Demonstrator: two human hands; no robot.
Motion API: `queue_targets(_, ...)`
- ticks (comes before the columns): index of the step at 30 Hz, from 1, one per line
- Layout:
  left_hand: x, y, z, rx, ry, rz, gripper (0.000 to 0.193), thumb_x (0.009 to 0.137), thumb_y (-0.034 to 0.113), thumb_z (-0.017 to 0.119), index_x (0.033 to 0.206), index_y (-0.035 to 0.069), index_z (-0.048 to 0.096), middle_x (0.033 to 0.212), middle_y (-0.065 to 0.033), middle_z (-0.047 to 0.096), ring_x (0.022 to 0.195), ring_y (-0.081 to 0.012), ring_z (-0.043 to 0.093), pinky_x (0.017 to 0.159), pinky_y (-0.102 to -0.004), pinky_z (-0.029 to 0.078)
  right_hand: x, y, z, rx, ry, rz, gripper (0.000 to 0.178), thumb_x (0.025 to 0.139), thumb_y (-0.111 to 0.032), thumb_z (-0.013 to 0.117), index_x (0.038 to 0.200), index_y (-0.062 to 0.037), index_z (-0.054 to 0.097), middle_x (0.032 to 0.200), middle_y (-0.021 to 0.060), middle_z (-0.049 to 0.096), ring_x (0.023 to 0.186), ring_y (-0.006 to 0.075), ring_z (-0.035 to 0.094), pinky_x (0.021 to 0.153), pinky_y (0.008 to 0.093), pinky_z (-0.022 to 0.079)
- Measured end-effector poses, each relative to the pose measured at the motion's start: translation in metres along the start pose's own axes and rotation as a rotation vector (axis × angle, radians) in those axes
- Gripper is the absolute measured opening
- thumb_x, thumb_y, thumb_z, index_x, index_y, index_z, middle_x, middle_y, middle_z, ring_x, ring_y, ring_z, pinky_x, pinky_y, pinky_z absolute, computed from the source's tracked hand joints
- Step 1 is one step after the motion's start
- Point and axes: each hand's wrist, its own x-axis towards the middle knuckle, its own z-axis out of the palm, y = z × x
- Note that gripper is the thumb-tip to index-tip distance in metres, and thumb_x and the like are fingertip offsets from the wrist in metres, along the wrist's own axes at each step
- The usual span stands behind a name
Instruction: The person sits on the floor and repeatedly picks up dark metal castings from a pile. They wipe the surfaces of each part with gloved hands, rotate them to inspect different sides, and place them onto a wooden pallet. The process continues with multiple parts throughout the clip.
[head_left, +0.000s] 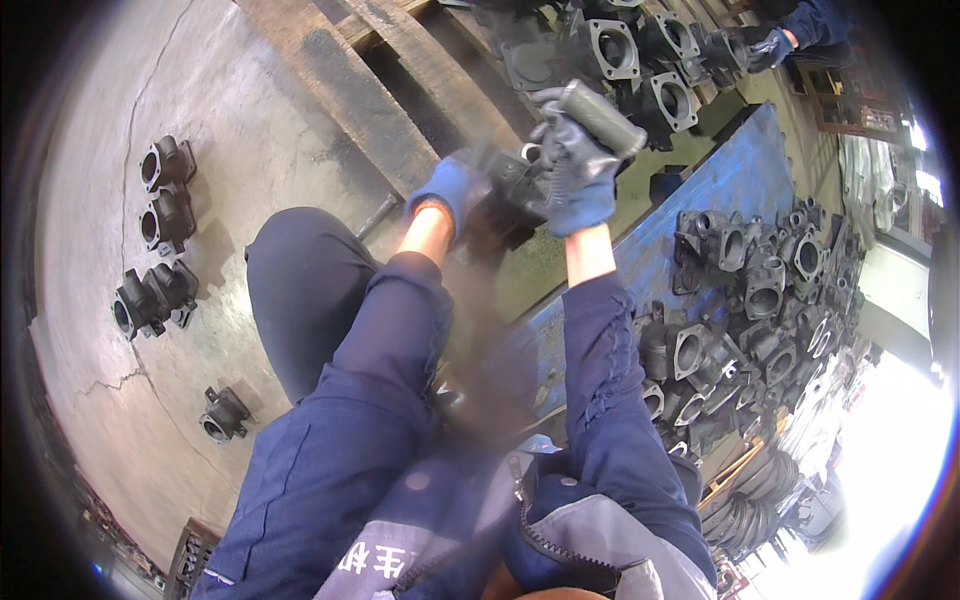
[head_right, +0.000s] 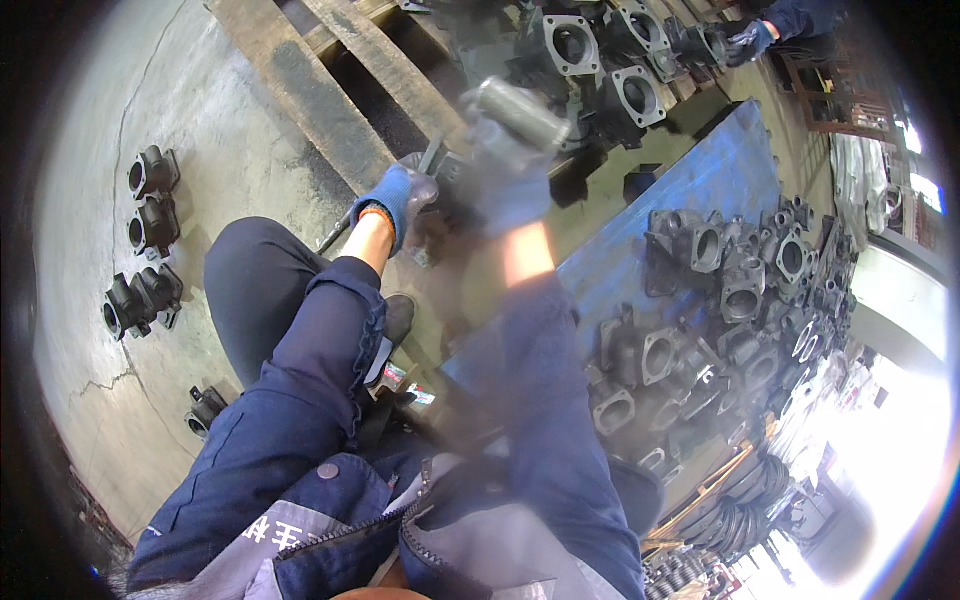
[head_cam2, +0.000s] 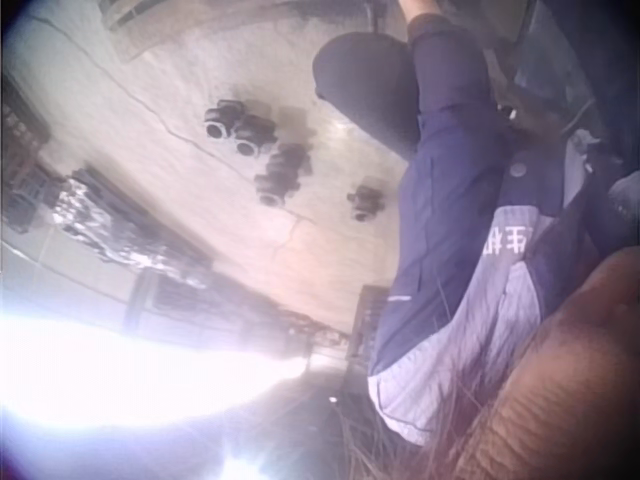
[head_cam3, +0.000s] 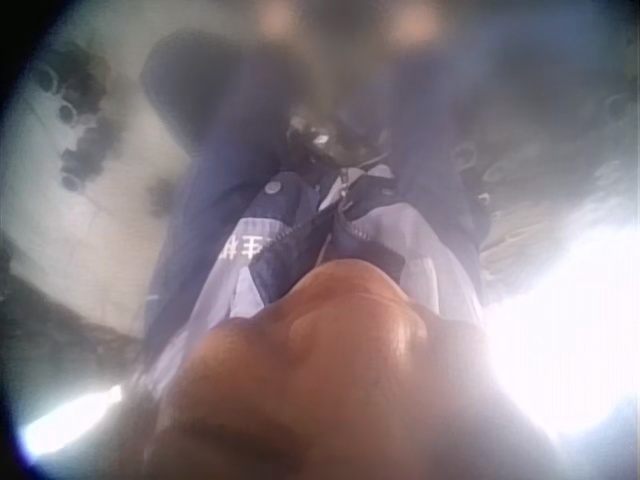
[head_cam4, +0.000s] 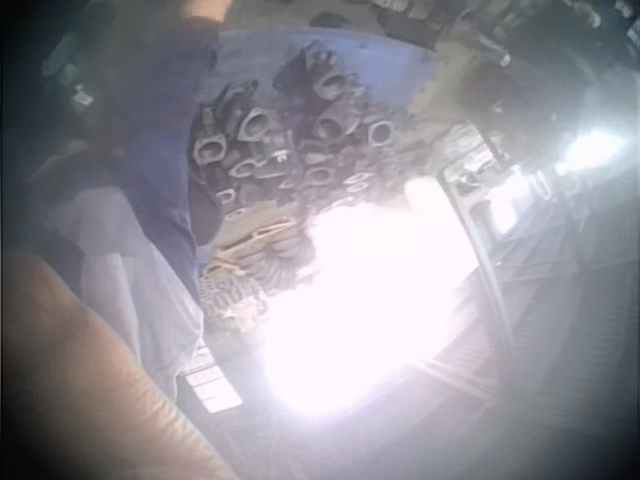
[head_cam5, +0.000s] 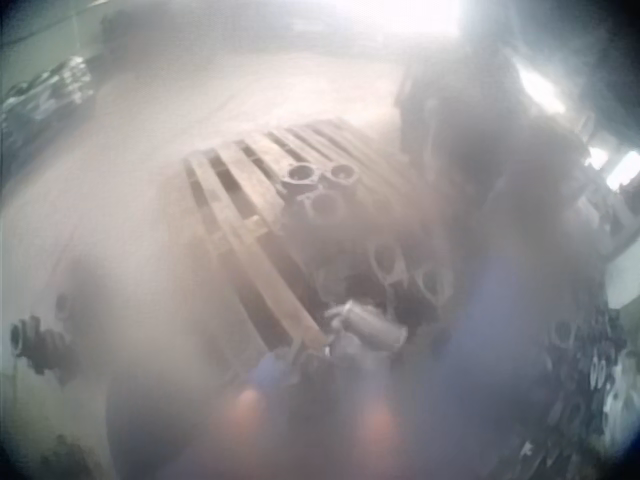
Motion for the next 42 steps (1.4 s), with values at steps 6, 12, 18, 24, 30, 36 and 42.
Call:
queue_targets(6,-0.004,0.01,-0.002,0.042,0.011,0.058,0.042,0.071,-0.006,0.06,0.109,0.01,0.067,0.088,-0.0041,0.066,0.08,-0.0146,0.06,0.07,-0.0272,0.048,0.007,-0.002,0.013,-0.011,0.035,-0.047,0.036,0.084,-0.025,0.068,0.109,0.0009,0.065,0.07,0.0027,0.058,0.057,0.0107,0.054,0.046,0.0258,0.05)
queue_targets(12,-0.013,0.017,-0.006,-0.028,-0.031,0.056,0.049,0.075,-0.002,0.057,0.121,0.014,0.057,0.101,-0.0077,0.064,0.092,-0.0199,0.059,0.079,-0.0304,0.047,0.005,-0.014,0.005,0.096,-0.019,0.009,0.033,0.084,-0.023,0.067,0.108,-0.0002,0.066,0.068,0.0034,0.058,0.056,0.0123,0.057,0.047,0.0305,0.055)
queue_targets(18,-0.021,0.028,-0.019,0.26,-0.276,0.073,0.081,0.08,0.01,0.056,0.154,0.021,0.028,0.141,-0.0201,0.051,0.126,-0.0389,0.052,0.107,-0.0408,0.043,0.003,-0.008,0.007,-0.117,0.059,0.042,0.018,0.087,-0.015,0.064,0.099,-0.0037,0.07,0.065,0.001,0.057,0.05,0.0115,0.053,0.049,0.0306,0.057)
queue_targets(24,-0.027,0.025,-0.016,0.104,-0.182,0.089,0.078,0.082,0.011,0.056,0.154,0.02,0.027,0.139,-0.0226,0.052,0.124,-0.0402,0.053,0.106,-0.0424,0.043,-0.003,-0.006,0.001,0.228,0.064,0.057,0.025,0.089,-0.022,0.065,0.105,-0.0023,0.067,0.082,0.0064,0.063,0.054,0.0105,0.053,0.05,0.0284,0.054)
queue_targets(30,-0.009,0.025,-0.012,0.128,-0.09,0.063,0.055,0.076,0.0,0.057,0.128,0.015,0.049,0.108,-0.0097,0.062,0.099,-0.0233,0.058,0.085,-0.0313,0.047,-0.003,0.0,0.007,-0.134,-0.001,0.15,0.034,0.091,-0.027,0.065,0.114,-0.0017,0.063,0.076,0.0072,0.063,0.051,0.0074,0.053,0.046,0.0249,0.05)
queue_targets(36,-0.011,0.008,-0.003,0.129,0.03,0.161,0.041,0.072,-0.004,0.059,0.108,0.013,0.066,0.091,-0.0034,0.067,0.082,-0.0156,0.06,0.073,-0.0257,0.049,-0.012,0.018,-0.004,0.09,0.08,0.137,0.03,0.094,-0.032,0.062,0.112,-0.0075,0.064,0.082,0.0021,0.061,0.053,0.01,0.055,0.046,0.022,0.042)
queue_targets(42,-0.02,0.026,-0.011,-0.025,0.007,0.096,0.033,0.071,-0.004,0.059,0.1,0.011,0.066,0.083,-0.0017,0.064,0.077,-0.0148,0.058,0.067,-0.0277,0.048,-0.013,0.013,0.005,-0.141,-0.028,-0.035,0.022,0.093,-0.026,0.062,0.1,-0.0052,0.066,0.069,-0.0002,0.058,0.052,0.0076,0.051,0.047,0.0219,0.039)
